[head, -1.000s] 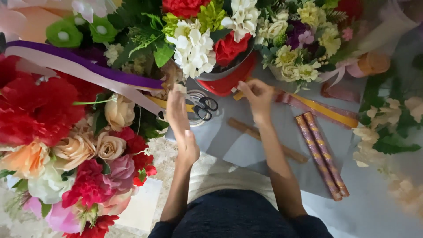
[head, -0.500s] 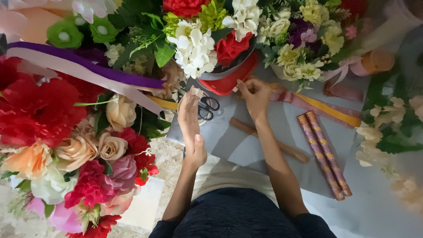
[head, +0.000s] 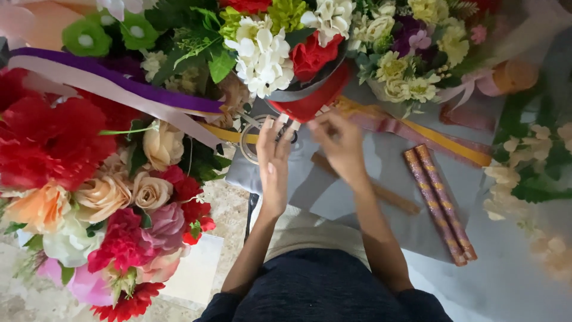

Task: The person uses scissors to cut a cream-colored ribbon into small pieces. They repeatedly measure, cut, and place the ribbon segments onto a table surrounded by various flower arrangements and crafting supplies.

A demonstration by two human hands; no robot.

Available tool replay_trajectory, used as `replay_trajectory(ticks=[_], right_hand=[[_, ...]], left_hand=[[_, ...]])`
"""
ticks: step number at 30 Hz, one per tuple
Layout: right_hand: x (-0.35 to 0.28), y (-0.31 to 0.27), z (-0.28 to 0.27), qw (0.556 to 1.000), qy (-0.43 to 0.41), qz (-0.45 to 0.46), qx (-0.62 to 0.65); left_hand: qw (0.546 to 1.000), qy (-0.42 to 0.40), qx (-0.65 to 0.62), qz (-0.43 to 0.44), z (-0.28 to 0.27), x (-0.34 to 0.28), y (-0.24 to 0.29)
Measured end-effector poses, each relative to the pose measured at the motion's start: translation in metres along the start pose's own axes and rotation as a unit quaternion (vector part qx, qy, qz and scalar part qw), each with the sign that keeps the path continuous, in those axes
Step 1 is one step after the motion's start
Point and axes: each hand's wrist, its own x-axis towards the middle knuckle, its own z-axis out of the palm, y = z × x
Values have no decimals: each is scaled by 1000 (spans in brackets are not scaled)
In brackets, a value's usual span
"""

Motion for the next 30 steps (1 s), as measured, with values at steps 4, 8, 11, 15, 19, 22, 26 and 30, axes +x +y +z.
replay_trajectory(ticks=[4,8,11,15,19,22,26,30], right_hand=[[-10,-15,11,995,-35,52,79],[-14,-16,10,997,-12,29,67],[-17,-17,2,996,32,-87,17],[4,3,-15,989,93,-29,110],[42,59,-23,998,44,-13,42],[49,72,-19,1000,25,17,-1],[54,85,-12,997,26,47,-58],[54,89,-12,997,12,67,-46]], left_hand=[[1000,-19,13,0,1,-3,-7],[997,-23,71,27,5,-2,-2],[980,-34,190,49,-2,13,14],[954,-15,287,83,-21,25,26],[965,-45,250,60,-25,15,37],[966,-37,246,71,-29,14,38],[966,-25,241,89,-36,9,32],[968,-35,240,68,-34,10,34]])
